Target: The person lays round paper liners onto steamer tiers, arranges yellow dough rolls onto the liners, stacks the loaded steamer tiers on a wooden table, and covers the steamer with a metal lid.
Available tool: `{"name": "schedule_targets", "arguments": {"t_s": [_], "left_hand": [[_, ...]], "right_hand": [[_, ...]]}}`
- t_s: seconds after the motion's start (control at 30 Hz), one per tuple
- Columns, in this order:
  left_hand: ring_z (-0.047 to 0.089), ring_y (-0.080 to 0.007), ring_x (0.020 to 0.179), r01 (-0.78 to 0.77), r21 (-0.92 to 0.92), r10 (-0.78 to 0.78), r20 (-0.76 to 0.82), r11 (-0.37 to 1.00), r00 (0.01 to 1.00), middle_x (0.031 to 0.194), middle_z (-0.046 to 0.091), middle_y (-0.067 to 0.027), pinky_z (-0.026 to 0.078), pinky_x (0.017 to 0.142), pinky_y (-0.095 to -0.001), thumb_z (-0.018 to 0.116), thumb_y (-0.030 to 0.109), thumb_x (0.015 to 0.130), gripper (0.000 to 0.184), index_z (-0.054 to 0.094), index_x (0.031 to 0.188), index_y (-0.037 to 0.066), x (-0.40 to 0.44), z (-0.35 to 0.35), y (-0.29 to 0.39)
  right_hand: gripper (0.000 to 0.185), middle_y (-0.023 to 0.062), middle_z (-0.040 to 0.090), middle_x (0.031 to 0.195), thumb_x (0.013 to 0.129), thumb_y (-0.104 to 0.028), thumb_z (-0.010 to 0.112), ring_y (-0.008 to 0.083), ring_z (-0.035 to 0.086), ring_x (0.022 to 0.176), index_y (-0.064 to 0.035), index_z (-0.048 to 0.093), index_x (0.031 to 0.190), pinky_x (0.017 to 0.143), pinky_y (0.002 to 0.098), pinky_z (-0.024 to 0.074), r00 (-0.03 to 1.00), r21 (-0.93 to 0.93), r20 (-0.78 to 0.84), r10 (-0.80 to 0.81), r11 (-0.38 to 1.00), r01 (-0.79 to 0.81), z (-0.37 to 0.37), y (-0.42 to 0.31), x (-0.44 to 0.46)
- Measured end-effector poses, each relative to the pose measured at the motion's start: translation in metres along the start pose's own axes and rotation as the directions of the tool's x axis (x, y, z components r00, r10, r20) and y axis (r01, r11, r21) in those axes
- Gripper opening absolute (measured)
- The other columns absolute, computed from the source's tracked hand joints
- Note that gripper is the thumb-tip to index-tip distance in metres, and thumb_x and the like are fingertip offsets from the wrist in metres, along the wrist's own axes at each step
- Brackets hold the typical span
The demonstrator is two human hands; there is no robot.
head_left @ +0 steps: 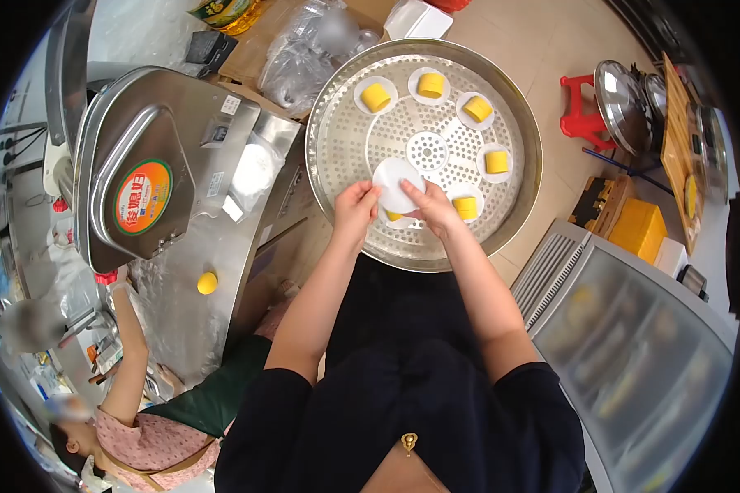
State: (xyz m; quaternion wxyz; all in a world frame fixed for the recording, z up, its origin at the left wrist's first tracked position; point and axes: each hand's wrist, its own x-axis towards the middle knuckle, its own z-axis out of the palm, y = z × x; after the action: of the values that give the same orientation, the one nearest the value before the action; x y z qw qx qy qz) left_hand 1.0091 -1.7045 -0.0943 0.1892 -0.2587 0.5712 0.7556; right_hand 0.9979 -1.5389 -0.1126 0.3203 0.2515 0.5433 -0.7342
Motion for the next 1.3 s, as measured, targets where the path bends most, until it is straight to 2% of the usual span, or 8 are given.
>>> {"name": "schedule_targets", "arguments": {"t_s": [0.07,0.2,0.47,0.63,0.97,1.1,1.2,1.3], "left_hand": [[0.044,-0.0041,0.051,0.007,0.022,-0.007,0.002,1.000,1.000,0.071,0.056,0.0014,0.033,0.045,-0.0182,0.057,0.008,0.087,0.015,0.058,0.099,0.000,0.010,0.012,-0.003],[0.048,-0.0052,0.056,-0.010,0.127,0.032,-0.169,0.992,0.985,0.079,0.060,-0.0015,0.035,0.047,-0.0182,0.057,0.009,0.087,0.020,0.059,0.105,0.000,0.015,0.021,-0.010],[0.055,-0.0083,0.074,-0.232,0.348,0.377,-0.441,0.908,0.814,0.089,0.061,-0.0055,0.046,0.062,-0.0213,0.058,0.009,0.086,0.017,0.060,0.100,-0.002,-0.057,-0.035,-0.016],[0.055,-0.0086,0.078,-0.247,0.423,0.485,-0.670,0.872,0.563,0.087,0.060,-0.0039,0.045,0.071,-0.0217,0.057,0.004,0.086,0.010,0.059,0.094,-0.001,-0.101,-0.129,-0.064],[0.053,-0.0208,0.077,0.172,0.593,0.599,-0.801,0.786,0.025,0.102,0.049,-0.0165,0.046,0.071,-0.0301,0.069,0.017,0.078,0.047,0.046,0.112,-0.007,-0.143,-0.247,-0.043],[0.048,-0.0313,0.098,0.376,0.648,0.680,-0.731,0.663,0.061,0.110,0.045,-0.0225,0.043,0.083,-0.0401,0.080,0.033,0.065,0.082,0.038,0.122,-0.009,-0.140,-0.300,-0.042],[0.046,-0.0339,0.105,0.356,0.651,0.674,-0.735,0.670,0.075,0.113,0.046,-0.0230,0.042,0.088,-0.0409,0.083,0.034,0.060,0.089,0.037,0.123,-0.009,-0.136,-0.325,-0.040],[0.047,-0.0344,0.107,0.374,0.643,0.641,-0.753,0.669,0.148,0.114,0.048,-0.0227,0.041,0.090,-0.0411,0.082,0.030,0.059,0.085,0.039,0.122,-0.007,-0.130,-0.339,-0.030]], "right_hand": [[0.041,0.0111,0.062,0.100,0.081,-0.024,0.068,0.0169,0.062,0.086,0.0006,0.054,0.111,0.061,0.0244,0.0509,0.999,0.191,-0.026,0.034,0.981,-0.028,-0.014,0.003,0.009],[0.012,0.0072,0.065,0.073,0.076,-0.007,0.068,0.0133,0.061,0.059,0.0002,0.062,0.084,0.050,0.0226,0.0471,0.966,0.032,-0.237,-0.101,0.993,0.112,-0.038,0.010,0.045],[0.015,0.0095,0.064,0.073,0.074,-0.005,0.070,0.0125,0.058,0.056,0.0027,0.062,0.083,0.048,0.0238,0.0463,0.907,-0.285,-0.368,-0.204,0.953,0.099,-0.071,0.007,0.112],[0.018,0.0107,0.064,0.074,0.073,-0.005,0.070,0.0133,0.057,0.054,0.0043,0.061,0.085,0.048,0.0248,0.0468,0.970,-0.196,-0.216,-0.113,0.978,0.070,-0.028,0.011,0.118],[0.039,0.0142,0.065,0.083,0.066,-0.015,0.076,0.0231,0.063,0.076,0.0034,0.061,0.097,0.071,0.0330,0.0507,0.929,-0.685,-0.229,-0.289,0.726,0.057,0.038,0.019,0.136],[0.051,0.0152,0.065,0.085,0.065,-0.035,0.075,0.0268,0.064,0.078,-0.0003,0.062,0.100,0.072,0.0369,0.0496,0.831,-0.883,-0.133,-0.540,0.445,0.147,0.019,0.039,0.156],[0.054,0.0172,0.060,0.103,0.072,-0.032,0.071,0.0267,0.061,0.087,0.0024,0.056,0.112,0.077,0.0365,0.0479,0.721,-0.953,-0.050,-0.691,0.249,0.173,0.012,0.033,0.132],[0.050,0.0167,0.059,0.105,0.075,-0.025,0.070,0.0226,0.060,0.086,0.0036,0.055,0.113,0.075,0.0328,0.0484,0.744,-0.903,-0.104,-0.660,0.376,0.207,0.002,0.029,0.102]]}}
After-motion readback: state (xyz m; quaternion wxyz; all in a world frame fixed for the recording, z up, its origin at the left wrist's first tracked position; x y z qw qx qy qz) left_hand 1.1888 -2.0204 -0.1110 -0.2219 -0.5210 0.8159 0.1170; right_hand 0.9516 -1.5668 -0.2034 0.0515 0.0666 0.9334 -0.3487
